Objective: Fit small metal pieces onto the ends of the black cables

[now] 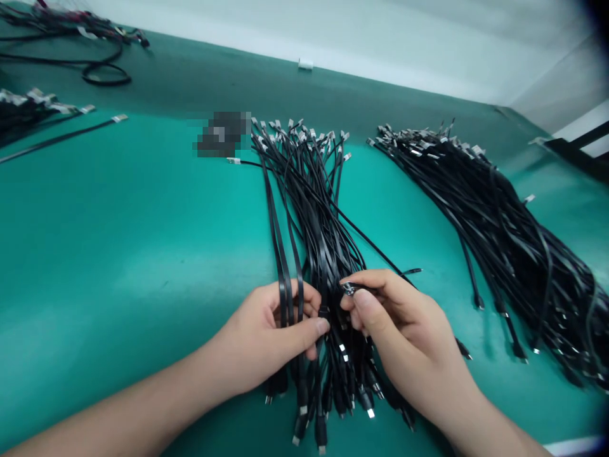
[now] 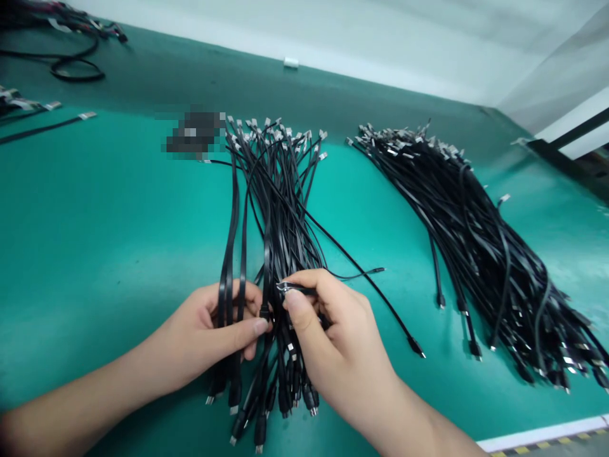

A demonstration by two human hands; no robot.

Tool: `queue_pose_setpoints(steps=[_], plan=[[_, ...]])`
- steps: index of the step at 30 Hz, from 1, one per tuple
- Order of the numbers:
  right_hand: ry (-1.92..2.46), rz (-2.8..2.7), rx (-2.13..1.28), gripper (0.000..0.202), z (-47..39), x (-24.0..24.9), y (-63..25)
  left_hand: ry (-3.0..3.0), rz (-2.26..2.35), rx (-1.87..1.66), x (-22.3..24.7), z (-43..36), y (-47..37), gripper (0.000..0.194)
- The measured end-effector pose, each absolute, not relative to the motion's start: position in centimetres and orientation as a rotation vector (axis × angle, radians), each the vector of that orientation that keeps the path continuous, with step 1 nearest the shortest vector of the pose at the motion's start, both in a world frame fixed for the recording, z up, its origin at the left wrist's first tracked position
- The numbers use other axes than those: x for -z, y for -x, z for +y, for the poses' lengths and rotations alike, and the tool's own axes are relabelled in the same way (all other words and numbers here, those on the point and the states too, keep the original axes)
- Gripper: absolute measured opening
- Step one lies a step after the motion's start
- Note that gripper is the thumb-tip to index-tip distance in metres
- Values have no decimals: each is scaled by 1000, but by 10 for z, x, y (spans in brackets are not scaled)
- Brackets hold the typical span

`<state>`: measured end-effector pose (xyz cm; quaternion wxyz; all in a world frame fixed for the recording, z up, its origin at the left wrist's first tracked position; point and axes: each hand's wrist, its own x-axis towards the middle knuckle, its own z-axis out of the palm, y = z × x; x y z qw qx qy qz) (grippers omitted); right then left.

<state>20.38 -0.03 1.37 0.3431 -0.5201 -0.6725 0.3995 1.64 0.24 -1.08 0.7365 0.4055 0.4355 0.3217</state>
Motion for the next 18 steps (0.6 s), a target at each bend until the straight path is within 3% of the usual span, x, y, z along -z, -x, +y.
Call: queue_pose_setpoints(steps=[18], plan=[[1417,-1882,-954,17,-1,-22,-203,-947,973,-704,12,5,-14,13]])
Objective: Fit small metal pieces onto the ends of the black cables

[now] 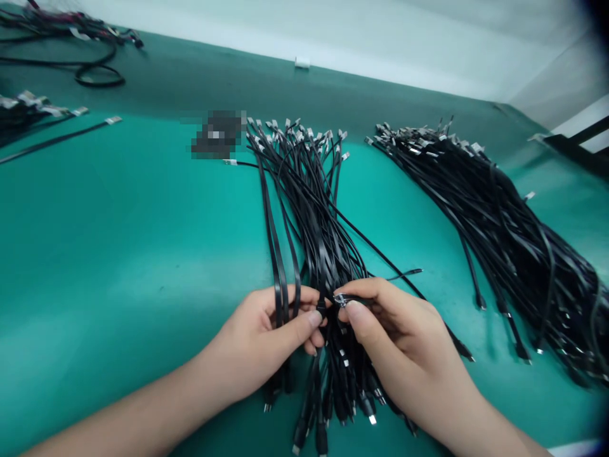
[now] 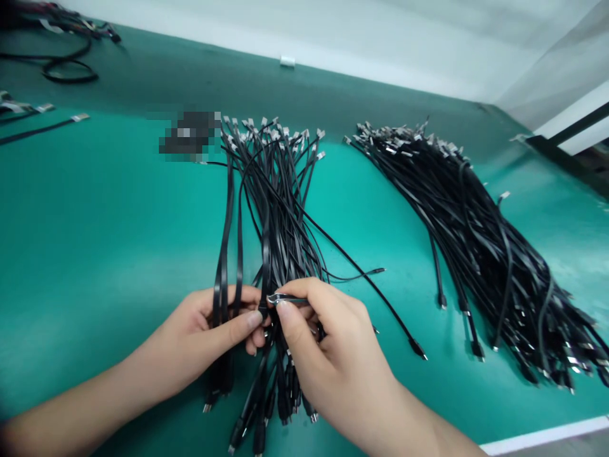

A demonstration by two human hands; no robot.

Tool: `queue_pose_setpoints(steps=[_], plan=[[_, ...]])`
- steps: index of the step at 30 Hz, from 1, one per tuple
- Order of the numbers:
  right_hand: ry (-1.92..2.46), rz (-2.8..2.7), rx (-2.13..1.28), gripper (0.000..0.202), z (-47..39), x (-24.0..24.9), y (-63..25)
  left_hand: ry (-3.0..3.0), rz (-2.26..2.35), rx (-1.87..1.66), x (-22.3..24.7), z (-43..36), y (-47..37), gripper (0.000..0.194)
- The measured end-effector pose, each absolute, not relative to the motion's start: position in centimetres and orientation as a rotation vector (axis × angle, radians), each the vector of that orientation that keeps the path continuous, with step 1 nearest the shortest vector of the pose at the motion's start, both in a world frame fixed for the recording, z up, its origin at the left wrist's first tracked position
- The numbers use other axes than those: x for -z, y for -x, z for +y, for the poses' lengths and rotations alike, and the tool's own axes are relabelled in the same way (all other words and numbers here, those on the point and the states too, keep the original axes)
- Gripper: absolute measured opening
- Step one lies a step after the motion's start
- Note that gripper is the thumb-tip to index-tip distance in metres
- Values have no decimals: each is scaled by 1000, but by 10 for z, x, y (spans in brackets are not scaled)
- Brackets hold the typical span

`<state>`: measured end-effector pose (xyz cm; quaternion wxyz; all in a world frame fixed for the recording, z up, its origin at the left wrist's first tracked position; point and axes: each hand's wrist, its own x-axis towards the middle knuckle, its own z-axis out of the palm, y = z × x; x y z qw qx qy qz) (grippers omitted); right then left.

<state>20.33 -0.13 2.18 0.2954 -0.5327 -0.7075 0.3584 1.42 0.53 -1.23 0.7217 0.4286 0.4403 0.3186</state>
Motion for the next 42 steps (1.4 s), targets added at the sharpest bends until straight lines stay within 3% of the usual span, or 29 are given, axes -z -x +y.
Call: queue_pose_setpoints(steps=[21,26,42], plan=[[1418,-2027,-865,18,-1,-17,-200,-825,940,-743,15,6,-15,19],[1391,-2063,-709,15,-3,-12,-203,-796,1070,-731,16,3,-16,33],[1352,-2128,-777,14,-3,-13,-203,-928,1176,-701,12,4,-16,24]])
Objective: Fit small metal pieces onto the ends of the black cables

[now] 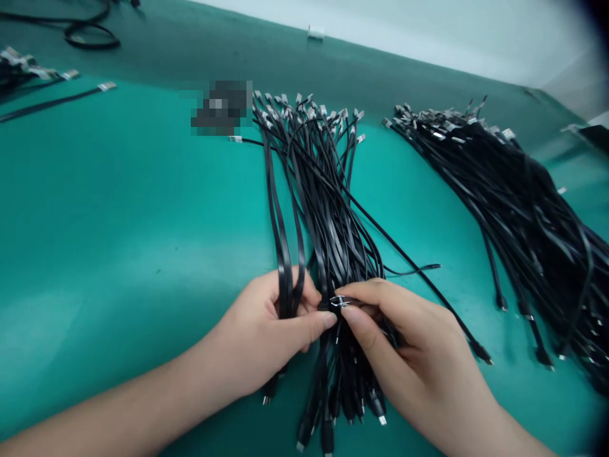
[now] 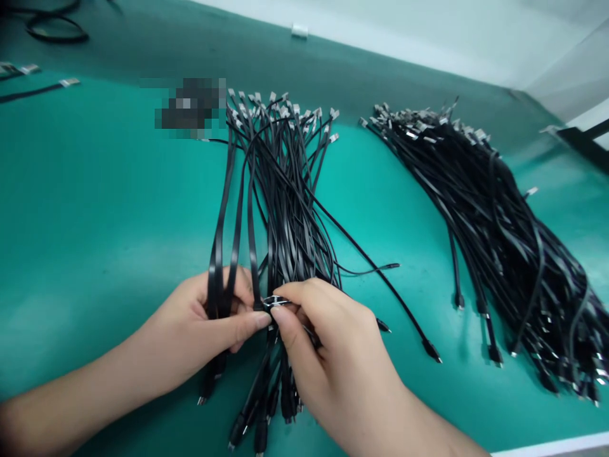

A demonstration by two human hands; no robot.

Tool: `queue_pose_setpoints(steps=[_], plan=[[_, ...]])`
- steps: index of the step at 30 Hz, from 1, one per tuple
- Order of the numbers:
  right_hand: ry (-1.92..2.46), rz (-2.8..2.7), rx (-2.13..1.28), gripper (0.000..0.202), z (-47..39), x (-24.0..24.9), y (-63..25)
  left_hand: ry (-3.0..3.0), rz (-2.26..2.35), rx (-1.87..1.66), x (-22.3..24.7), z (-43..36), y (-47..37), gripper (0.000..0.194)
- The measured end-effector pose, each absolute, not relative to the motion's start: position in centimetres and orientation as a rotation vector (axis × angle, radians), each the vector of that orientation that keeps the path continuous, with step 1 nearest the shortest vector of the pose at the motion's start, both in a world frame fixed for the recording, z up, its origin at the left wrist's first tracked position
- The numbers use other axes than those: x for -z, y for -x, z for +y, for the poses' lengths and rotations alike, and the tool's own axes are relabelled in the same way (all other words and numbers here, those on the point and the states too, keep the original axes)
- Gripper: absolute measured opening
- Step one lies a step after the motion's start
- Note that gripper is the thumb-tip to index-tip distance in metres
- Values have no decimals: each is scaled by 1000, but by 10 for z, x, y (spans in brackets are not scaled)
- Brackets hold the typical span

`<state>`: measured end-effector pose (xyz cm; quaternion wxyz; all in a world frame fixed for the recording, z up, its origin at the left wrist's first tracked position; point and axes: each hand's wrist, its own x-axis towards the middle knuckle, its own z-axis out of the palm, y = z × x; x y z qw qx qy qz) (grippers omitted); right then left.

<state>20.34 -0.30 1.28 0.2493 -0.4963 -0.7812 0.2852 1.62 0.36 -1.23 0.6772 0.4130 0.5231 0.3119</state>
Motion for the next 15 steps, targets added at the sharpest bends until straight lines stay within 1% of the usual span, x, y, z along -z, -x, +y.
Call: queue_pose_setpoints(steps=[15], plan=[[1327,-2177,-805,16,-3,-13,-204,-936,1181,-718,8,4,-19,23]])
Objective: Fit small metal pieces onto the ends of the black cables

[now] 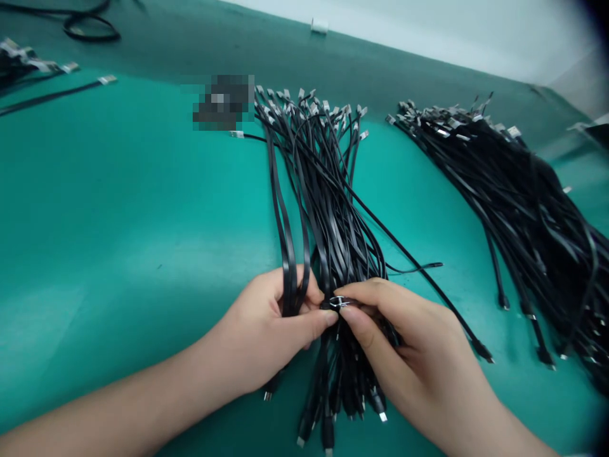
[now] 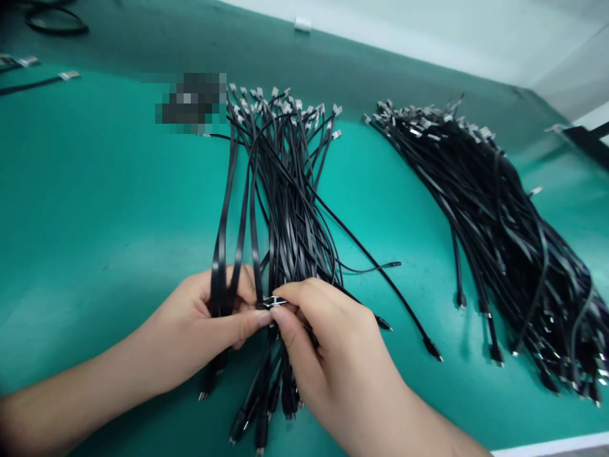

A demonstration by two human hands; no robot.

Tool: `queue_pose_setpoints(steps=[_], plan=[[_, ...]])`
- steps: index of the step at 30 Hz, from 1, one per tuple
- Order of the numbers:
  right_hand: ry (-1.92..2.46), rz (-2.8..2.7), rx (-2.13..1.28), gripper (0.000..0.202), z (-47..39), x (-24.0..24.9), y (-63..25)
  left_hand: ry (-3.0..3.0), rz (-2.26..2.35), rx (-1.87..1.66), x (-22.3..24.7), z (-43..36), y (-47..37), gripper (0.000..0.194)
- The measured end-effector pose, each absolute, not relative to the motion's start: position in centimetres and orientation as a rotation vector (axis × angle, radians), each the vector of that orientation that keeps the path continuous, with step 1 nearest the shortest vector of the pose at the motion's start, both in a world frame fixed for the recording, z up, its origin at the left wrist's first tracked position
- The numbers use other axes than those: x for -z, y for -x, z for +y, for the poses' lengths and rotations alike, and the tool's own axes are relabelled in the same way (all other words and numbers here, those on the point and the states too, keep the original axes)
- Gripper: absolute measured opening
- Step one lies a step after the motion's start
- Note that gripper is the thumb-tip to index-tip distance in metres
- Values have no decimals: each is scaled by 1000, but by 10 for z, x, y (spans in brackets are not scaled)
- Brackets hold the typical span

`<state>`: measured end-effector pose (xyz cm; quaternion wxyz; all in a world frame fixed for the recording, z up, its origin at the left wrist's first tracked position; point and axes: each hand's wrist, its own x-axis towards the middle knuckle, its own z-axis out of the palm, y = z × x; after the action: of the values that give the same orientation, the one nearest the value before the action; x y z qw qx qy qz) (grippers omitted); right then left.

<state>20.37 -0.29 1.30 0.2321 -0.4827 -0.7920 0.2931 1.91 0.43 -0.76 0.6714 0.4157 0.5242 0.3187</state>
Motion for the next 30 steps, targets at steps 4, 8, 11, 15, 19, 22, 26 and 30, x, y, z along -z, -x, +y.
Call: queue_pose_setpoints(steps=[4,8,11,15,19,22,26,30], plan=[[1316,-2183,-816,18,-3,-14,-205,-942,1166,-726,8,5,-20,23],[1327,-2183,-825,17,-1,-14,-204,-943,1171,-732,9,4,-19,24],[1335,-2177,-834,17,1,-15,-203,-949,1173,-732,9,4,-19,24],[1353,-2162,-861,18,3,-17,-201,-919,1168,-726,7,5,-20,24],[1380,-2127,-846,18,3,-18,-200,-943,1174,-709,7,5,-18,25],[1460,-2038,-748,15,3,-15,-199,-990,1199,-650,7,4,-16,25],[1479,-2001,-762,12,1,-12,-200,-992,1185,-629,8,3,-15,24],[1453,-2069,-803,15,-2,-14,-199,-965,1148,-653,10,2,-15,25]])
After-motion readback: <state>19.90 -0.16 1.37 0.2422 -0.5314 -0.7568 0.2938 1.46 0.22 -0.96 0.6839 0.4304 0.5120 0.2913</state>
